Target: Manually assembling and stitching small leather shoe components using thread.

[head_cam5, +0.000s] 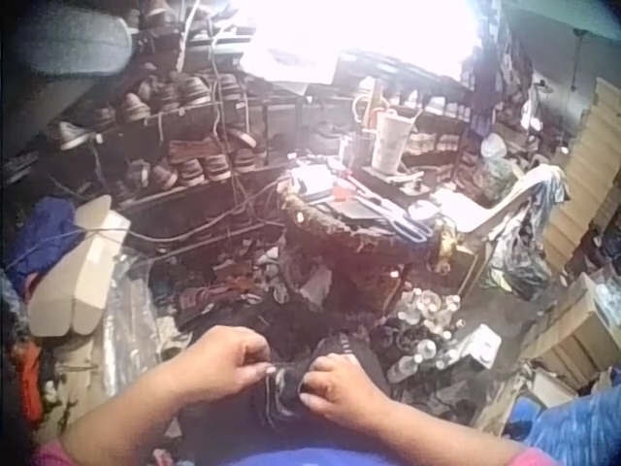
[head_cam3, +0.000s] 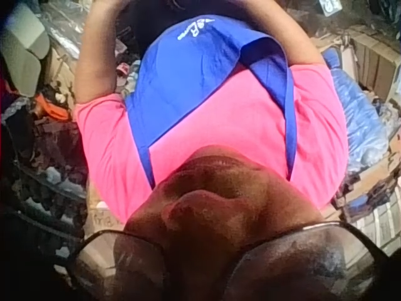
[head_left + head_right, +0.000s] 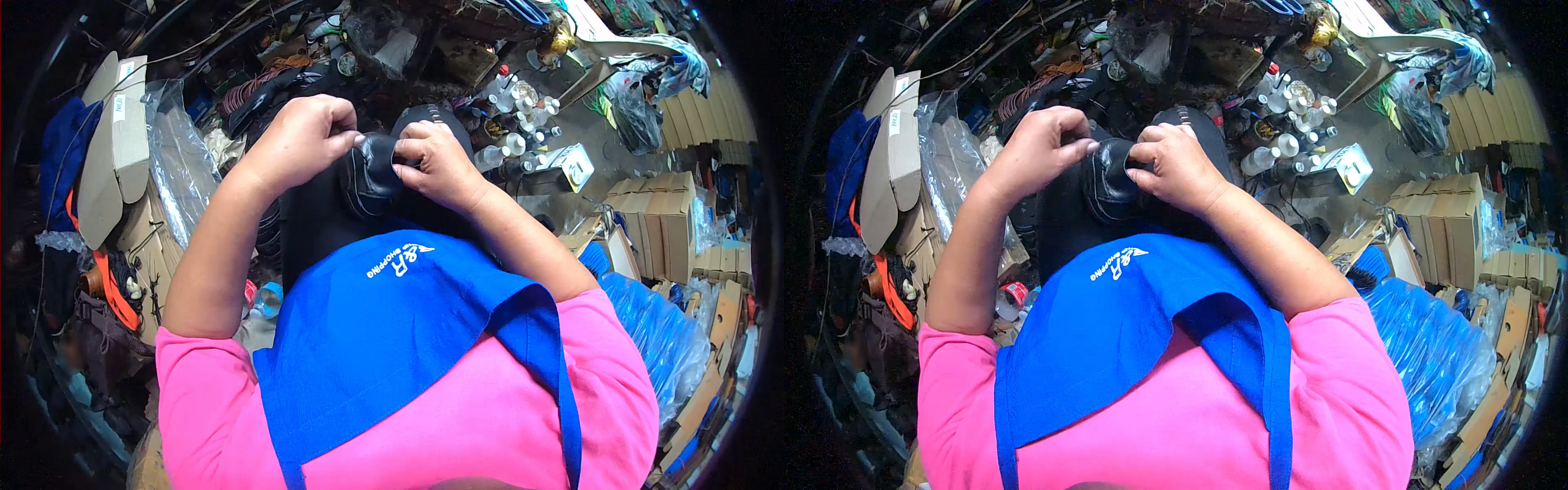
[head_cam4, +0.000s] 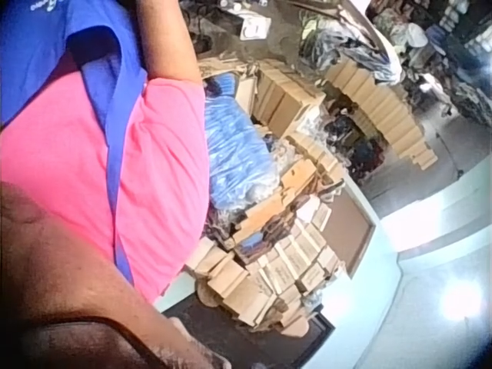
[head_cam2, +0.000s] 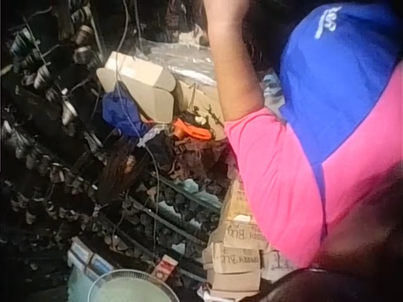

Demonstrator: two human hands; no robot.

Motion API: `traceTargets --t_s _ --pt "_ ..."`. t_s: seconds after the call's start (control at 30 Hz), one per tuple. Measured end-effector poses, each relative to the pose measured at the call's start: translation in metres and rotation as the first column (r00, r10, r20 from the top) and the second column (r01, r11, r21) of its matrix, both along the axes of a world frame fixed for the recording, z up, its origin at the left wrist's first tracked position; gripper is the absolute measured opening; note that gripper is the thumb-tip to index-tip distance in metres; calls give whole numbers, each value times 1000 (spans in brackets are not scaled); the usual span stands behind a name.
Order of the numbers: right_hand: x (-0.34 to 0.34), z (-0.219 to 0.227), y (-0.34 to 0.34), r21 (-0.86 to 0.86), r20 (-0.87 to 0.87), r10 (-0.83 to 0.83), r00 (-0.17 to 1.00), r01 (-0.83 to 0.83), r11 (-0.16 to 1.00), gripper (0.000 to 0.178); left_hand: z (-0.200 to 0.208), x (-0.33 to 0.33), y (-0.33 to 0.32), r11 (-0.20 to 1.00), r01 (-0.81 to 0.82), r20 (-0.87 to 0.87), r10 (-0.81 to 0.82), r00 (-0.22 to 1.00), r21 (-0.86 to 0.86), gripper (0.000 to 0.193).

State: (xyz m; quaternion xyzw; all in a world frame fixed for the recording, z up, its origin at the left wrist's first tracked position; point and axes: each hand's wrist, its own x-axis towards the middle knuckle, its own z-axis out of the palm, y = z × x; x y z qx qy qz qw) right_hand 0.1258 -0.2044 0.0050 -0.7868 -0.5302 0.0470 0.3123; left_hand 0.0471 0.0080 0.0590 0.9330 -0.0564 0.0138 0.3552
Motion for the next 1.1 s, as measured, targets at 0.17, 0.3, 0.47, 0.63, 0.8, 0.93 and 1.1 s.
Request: traceTargets --t_s 0.17,0.3,0.47,0.63,0.8,0.93,1.1 --pt "-2 1 2 28 -5 22 1000 -22 999 19 -9 -9 5 967 -151 -198 110 974 -206 19" --pt "-3 1 3 28 -40 10 999 -9 1000 17 -24 -7 1 906 -136 -295 13 955 -401 16" --pt "-10 4 8 13 -195 -41 980 44 999 13 -48 -22 -4 716 -232 -266 68 962 -658 14" --pt "-9 3 15 -31 -200 -117 973 113 993 10 -49 -26 -6 767 -248 -303 73 950 -592 15" --pt "-13 7 12 -66 78 -106 991 111 992 13 -53 -33 -22 995 -90 121 83 989 50 96" --pt "-11 16 5 -163 163 -40 986 67 984 16 -49 -31 -21 995 -76 35 73 997 69 95" --pt "-6 18 -7 -70 105 -41 994 48 996 14 -49 -35 -26 993 -84 118 93 989 -82 79"
